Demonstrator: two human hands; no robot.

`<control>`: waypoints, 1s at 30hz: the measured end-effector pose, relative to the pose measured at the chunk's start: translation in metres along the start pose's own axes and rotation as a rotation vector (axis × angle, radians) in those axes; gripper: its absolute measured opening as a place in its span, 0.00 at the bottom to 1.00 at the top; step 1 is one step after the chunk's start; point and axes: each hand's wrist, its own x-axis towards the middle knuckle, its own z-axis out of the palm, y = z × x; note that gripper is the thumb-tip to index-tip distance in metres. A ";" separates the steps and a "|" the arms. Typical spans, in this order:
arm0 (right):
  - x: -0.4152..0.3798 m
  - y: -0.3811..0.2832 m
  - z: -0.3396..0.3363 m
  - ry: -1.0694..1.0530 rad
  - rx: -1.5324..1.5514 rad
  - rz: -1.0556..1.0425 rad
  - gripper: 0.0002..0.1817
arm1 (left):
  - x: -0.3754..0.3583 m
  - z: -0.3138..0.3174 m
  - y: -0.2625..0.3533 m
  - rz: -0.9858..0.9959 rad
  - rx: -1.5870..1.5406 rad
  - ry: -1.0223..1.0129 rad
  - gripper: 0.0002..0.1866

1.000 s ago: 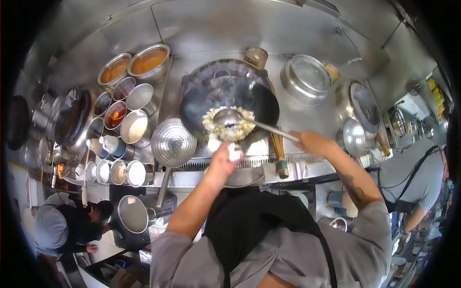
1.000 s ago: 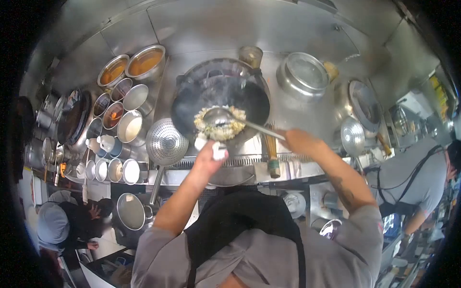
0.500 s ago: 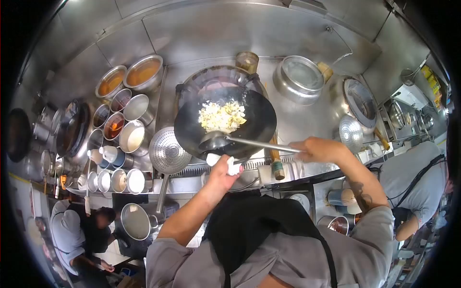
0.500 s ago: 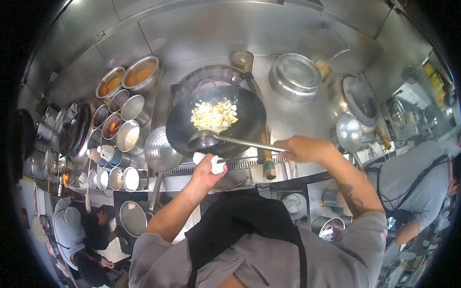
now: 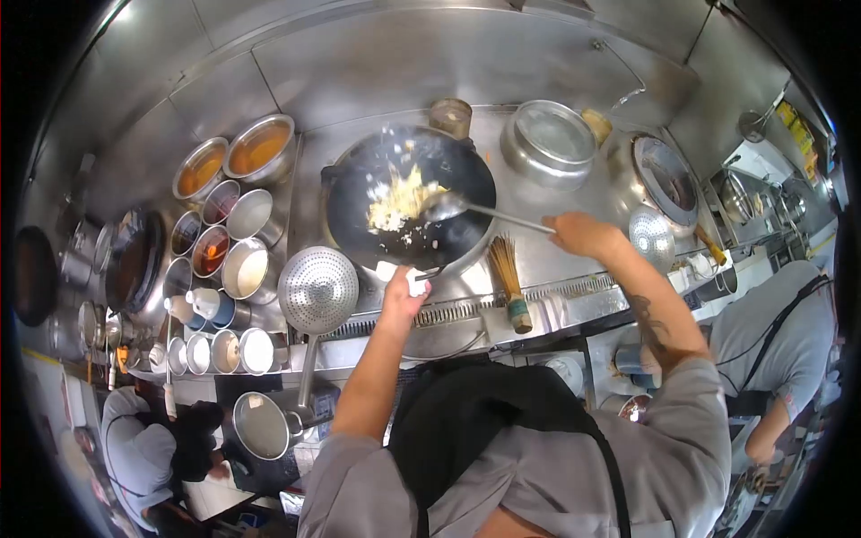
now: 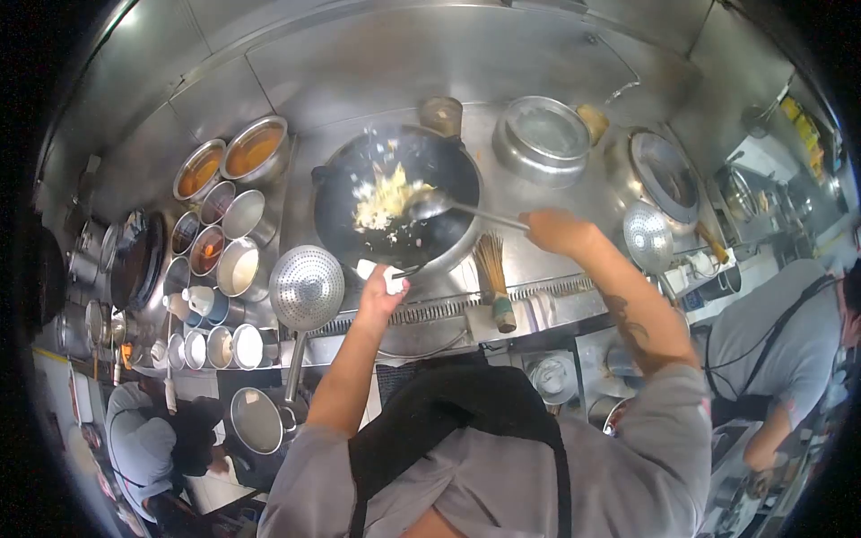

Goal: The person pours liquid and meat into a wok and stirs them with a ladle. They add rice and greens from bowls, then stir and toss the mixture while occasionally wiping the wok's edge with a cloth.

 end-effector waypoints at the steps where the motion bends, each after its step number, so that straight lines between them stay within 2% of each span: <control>1: 0.017 0.007 0.008 0.056 -0.028 0.030 0.14 | 0.008 -0.002 -0.002 -0.001 0.084 0.064 0.03; 3: 0.054 -0.006 0.027 0.139 0.051 0.195 0.15 | 0.004 0.007 -0.001 -0.002 0.052 0.093 0.03; 5: 0.116 -0.004 0.088 0.253 0.287 0.133 0.15 | 0.011 0.008 0.000 -0.040 0.044 0.127 0.03; 7: 0.100 -0.083 0.055 -0.062 0.814 0.348 0.14 | 0.015 0.005 -0.003 -0.055 0.045 0.126 0.03; 10: 0.085 -0.090 0.070 -0.142 0.708 0.131 0.14 | 0.014 0.007 0.001 -0.053 0.034 0.117 0.03; 12: 0.071 -0.051 0.082 0.032 0.414 -0.246 0.14 | 0.013 0.005 0.002 -0.049 0.025 0.099 0.03; 14: 0.037 -0.030 0.063 0.073 0.302 -0.259 0.14 | 0.016 0.002 0.001 -0.038 0.018 0.068 0.03; 16: 0.020 -0.039 0.035 0.039 0.136 -0.124 0.15 | 0.005 0.003 -0.008 -0.011 -0.003 0.102 0.03; 18: 0.010 -0.042 0.033 0.042 0.007 -0.046 0.15 | -0.041 0.029 -0.018 -0.007 -0.023 0.143 0.03; 19: 0.009 -0.043 0.032 0.071 -0.045 -0.045 0.15 | -0.073 0.040 -0.024 -0.022 -0.043 0.024 0.04; 20: 0.010 -0.045 0.031 0.102 -0.092 -0.044 0.15 | -0.106 0.053 -0.026 -0.067 -0.016 0.070 0.05; 22: 0.006 -0.047 0.023 0.110 0.000 -0.119 0.15 | -0.141 0.084 -0.021 -0.070 -0.019 0.178 0.05; 24: -0.014 -0.056 0.009 0.047 0.063 -0.200 0.14 | -0.074 0.054 -0.012 -0.067 -0.125 0.075 0.05; 25: -0.028 -0.063 -0.004 0.000 0.082 -0.232 0.14 | -0.049 0.037 -0.012 0.017 -0.129 -0.039 0.05; 27: -0.034 -0.052 -0.021 -0.018 0.142 -0.336 0.15 | -0.065 0.048 -0.013 -0.028 -0.047 0.046 0.05; 28: -0.042 -0.035 -0.019 -0.019 0.198 -0.414 0.15 | -0.100 0.062 -0.020 -0.085 0.009 0.102 0.05; 29: -0.046 -0.028 -0.009 -0.040 0.270 -0.495 0.16 | -0.133 0.080 -0.017 -0.095 0.037 0.021 0.05; 30: -0.038 -0.027 -0.005 -0.045 0.227 -0.431 0.15 | -0.128 0.082 -0.013 -0.091 -0.019 0.049 0.05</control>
